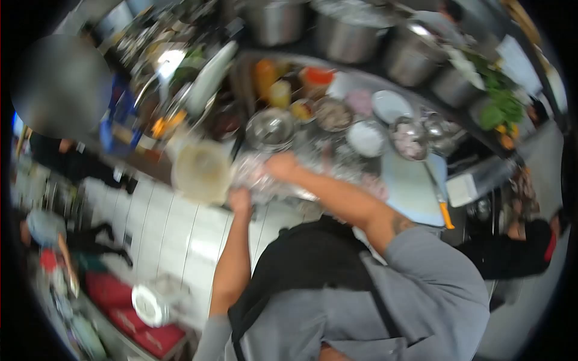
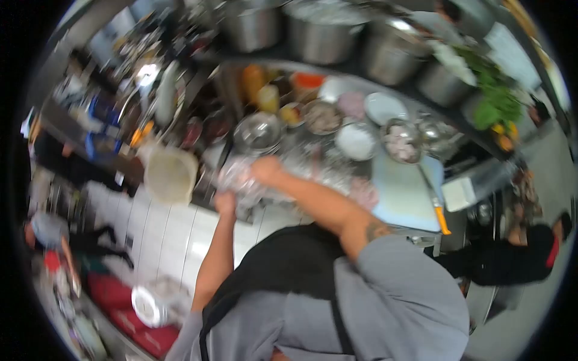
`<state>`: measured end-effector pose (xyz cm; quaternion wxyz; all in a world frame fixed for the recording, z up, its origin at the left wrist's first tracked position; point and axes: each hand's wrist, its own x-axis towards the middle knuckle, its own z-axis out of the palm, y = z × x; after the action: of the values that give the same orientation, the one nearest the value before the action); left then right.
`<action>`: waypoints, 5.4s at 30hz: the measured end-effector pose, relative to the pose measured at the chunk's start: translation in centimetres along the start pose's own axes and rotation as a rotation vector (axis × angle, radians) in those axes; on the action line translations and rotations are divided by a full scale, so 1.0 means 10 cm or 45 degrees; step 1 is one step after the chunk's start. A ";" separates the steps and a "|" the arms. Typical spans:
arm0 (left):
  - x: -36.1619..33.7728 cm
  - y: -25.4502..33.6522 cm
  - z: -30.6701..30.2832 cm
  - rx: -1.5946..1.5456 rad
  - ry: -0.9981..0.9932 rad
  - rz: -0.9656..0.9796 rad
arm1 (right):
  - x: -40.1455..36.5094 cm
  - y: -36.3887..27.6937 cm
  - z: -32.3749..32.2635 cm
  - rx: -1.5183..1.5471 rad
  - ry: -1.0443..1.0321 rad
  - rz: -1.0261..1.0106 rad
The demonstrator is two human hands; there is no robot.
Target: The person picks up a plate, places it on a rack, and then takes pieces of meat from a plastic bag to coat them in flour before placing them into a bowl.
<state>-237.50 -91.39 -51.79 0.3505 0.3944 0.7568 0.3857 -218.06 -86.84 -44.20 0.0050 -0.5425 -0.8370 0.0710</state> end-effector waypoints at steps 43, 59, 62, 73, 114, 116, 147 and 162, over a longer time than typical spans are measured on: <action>-0.40 1.18 -0.20 0.308 -0.153 0.856 | 0.18 0.06 -0.55 1.283 -0.083 0.141; 0.19 1.30 -0.44 0.376 -0.444 1.111 | 0.11 -0.03 -0.08 1.587 0.149 -0.070; 0.49 1.14 -0.38 0.230 -0.339 1.227 | 0.13 0.03 -0.10 1.347 0.057 -0.045; 0.13 1.64 -0.66 -0.439 -0.499 0.750 | 0.10 0.05 -0.29 1.785 -0.014 0.022; -0.04 0.88 -0.10 0.893 -0.682 1.110 | -0.18 -0.18 -0.66 0.188 -0.005 -0.464; -0.06 0.86 -0.14 0.898 -0.669 1.129 | -0.19 -0.20 -0.70 0.171 0.028 -0.482; 0.04 0.85 -0.67 -0.087 -0.353 1.044 | 0.21 -0.17 -0.56 0.815 -0.059 -0.135; -0.37 1.81 -0.86 -0.211 -0.618 0.755 | -0.19 -0.16 -0.97 1.304 0.426 -0.329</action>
<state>-237.15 -90.12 -31.44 0.4234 0.6460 0.4714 0.4256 -217.94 -88.12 -34.22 0.4097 -0.3676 -0.7430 0.3807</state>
